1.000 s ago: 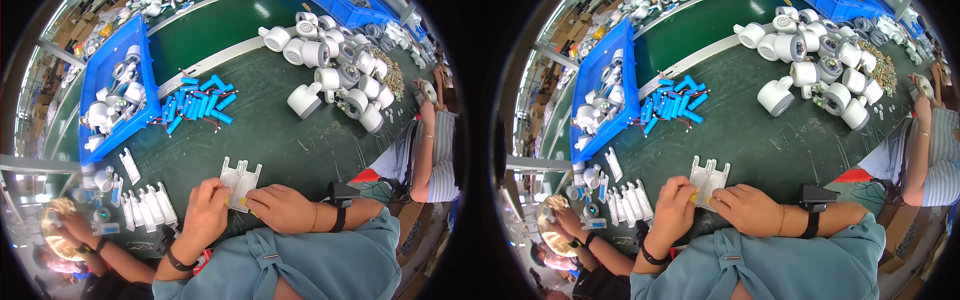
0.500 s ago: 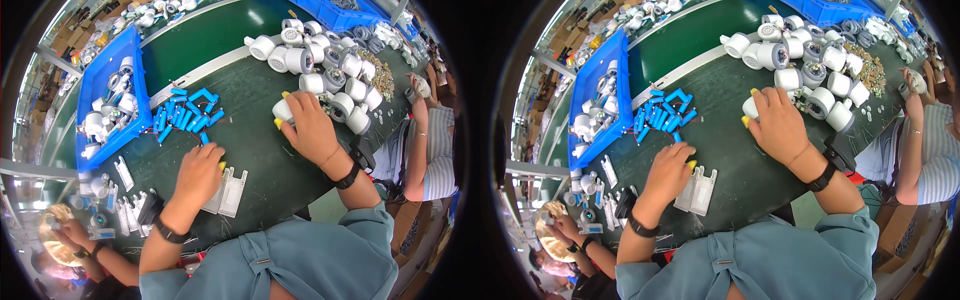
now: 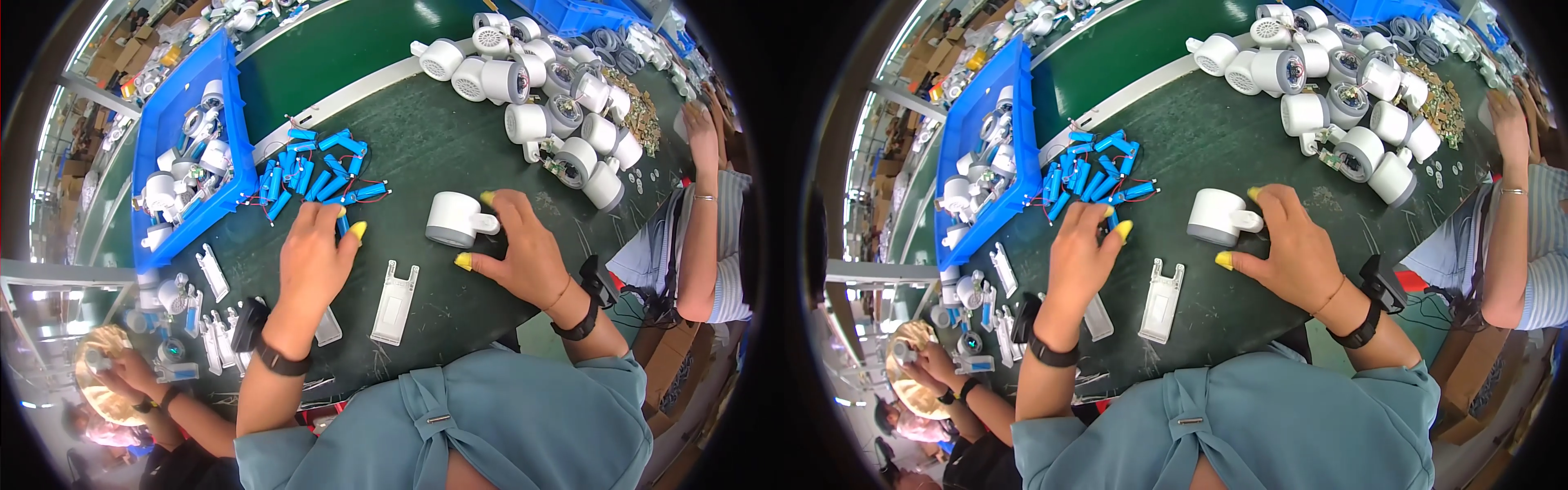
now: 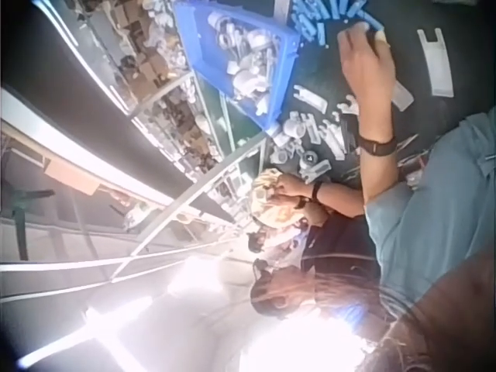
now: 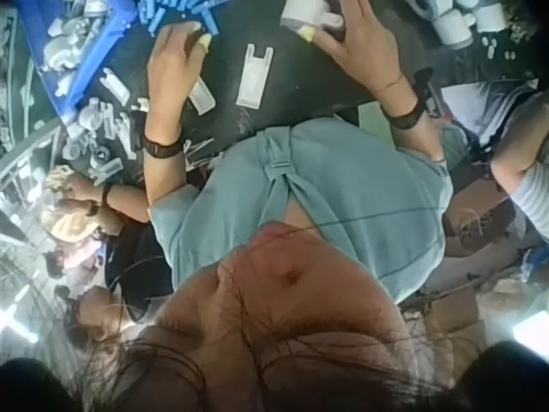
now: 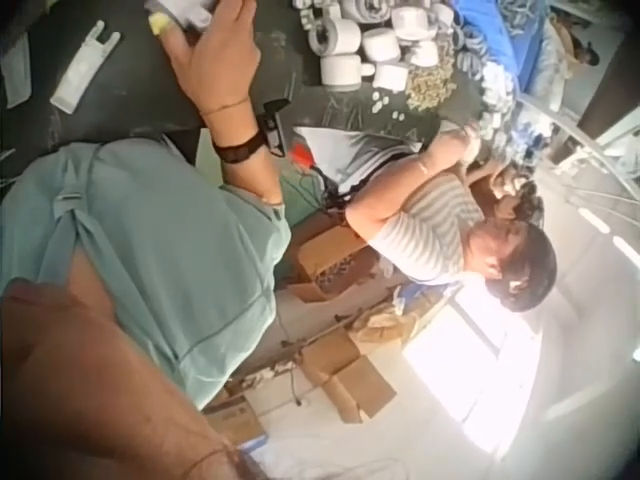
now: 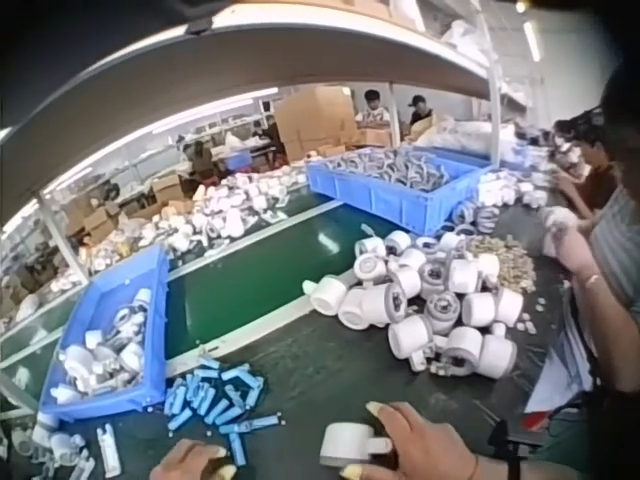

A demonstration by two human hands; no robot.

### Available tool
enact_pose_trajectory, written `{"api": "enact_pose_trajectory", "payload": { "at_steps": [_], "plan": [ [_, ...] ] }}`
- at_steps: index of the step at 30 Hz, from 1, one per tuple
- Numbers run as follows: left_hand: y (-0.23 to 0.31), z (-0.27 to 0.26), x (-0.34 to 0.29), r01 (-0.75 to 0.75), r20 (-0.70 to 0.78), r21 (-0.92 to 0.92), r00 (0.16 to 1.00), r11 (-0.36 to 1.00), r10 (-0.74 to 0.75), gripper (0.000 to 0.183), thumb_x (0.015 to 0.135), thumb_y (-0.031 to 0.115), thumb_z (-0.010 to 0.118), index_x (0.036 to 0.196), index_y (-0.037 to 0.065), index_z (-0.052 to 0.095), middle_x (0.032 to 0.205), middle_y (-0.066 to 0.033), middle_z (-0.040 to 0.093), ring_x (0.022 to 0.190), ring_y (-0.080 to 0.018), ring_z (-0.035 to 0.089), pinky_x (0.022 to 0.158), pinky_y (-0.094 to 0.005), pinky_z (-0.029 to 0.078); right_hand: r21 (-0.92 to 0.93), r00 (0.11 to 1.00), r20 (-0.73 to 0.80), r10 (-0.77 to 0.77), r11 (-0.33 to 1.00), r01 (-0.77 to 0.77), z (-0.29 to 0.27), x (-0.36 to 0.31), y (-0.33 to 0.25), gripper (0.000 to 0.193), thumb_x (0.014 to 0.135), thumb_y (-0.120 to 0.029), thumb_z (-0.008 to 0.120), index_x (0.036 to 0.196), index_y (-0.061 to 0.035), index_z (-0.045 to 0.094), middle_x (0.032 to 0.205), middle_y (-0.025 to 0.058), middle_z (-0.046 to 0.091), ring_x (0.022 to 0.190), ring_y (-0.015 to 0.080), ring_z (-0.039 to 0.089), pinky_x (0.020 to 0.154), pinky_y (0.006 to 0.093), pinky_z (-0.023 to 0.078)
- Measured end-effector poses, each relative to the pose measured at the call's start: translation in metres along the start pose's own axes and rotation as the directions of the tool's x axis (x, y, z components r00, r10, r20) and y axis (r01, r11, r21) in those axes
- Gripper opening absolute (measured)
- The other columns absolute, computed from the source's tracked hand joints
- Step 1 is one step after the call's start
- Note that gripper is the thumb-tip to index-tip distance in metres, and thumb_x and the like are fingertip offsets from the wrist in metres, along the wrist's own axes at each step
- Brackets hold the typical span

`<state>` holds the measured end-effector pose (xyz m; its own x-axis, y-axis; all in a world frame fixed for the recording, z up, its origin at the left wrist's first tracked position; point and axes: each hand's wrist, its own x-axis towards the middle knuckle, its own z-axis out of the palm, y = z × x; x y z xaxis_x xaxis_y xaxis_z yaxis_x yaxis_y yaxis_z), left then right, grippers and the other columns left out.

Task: The person connects a circuit board to a light housing by hand, places a battery into a plastic cover, and then presses the cover onto the housing, repeating the process for multiple units.

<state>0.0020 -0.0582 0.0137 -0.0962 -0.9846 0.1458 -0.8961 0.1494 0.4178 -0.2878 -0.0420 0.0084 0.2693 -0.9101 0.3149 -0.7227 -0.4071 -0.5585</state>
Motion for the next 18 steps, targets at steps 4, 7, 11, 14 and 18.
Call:
{"api": "enact_pose_trajectory", "payload": {
  "at_steps": [4,7,11,14,18],
  "plan": [
    [0.001,0.019,0.012,-0.030,-0.092,0.094,0.995,0.995,0.039,0.023,0.079,0.008,0.069,0.101,0.004,0.066,0.103,-0.0149,0.061,0.090,-0.0358,0.064,0.076,-0.0438,0.052,-0.010,0.998,0.058,-0.013,1.000,0.013,0.004,-0.005,0.005,0.042,0.081,-0.021,0.076,0.115,-0.0021,0.059,0.108,0.0134,0.060,0.083,0.0334,0.064,0.069,0.0379,0.053],
    [-0.029,0.013,0.018,-0.193,-0.224,-0.085,0.960,0.977,0.170,0.011,0.083,0.006,0.065,0.093,0.002,0.067,0.091,-0.0144,0.067,0.074,-0.0268,0.065,0.064,-0.0367,0.051,0.006,0.962,0.261,0.077,0.997,-0.082,0.001,0.000,0.006,0.028,0.089,-0.020,0.065,0.107,0.0001,0.059,0.095,0.0102,0.064,0.074,0.0246,0.065,0.061,0.0350,0.053],
    [-0.023,-0.037,0.023,0.226,0.070,-0.826,0.950,0.517,-0.303,0.019,0.093,0.004,0.057,0.108,0.004,0.069,0.081,-0.0026,0.067,0.062,-0.0047,0.052,0.054,-0.0198,0.040,0.613,0.691,0.675,0.257,0.325,-0.720,-0.005,0.006,0.005,0.021,0.102,-0.018,0.047,0.105,-0.0008,0.058,0.090,0.0084,0.066,0.072,0.0125,0.063,0.058,0.0227,0.048],
    [-0.043,-0.038,0.012,0.234,0.109,-0.364,0.972,0.901,-0.209,0.023,0.091,0.004,0.059,0.110,-0.001,0.070,0.086,-0.0058,0.069,0.069,-0.0078,0.058,0.061,-0.0228,0.045,0.699,0.706,0.667,0.238,0.129,-0.703,-0.003,0.005,-0.001,0.026,0.105,-0.023,0.043,0.113,-0.0010,0.056,0.090,0.0084,0.065,0.070,0.0105,0.061,0.057,0.0206,0.047],
    [-0.050,-0.049,0.006,0.111,-0.047,-0.238,0.991,0.965,-0.126,0.020,0.088,0.002,0.062,0.106,-0.002,0.069,0.086,-0.0068,0.068,0.073,-0.0100,0.059,0.066,-0.0268,0.047,0.696,0.745,0.644,0.174,0.271,-0.665,0.001,0.005,0.002,0.029,0.106,-0.025,0.042,0.111,-0.0005,0.057,0.089,0.0068,0.064,0.070,0.0105,0.061,0.057,0.0209,0.046]
  ]
}}
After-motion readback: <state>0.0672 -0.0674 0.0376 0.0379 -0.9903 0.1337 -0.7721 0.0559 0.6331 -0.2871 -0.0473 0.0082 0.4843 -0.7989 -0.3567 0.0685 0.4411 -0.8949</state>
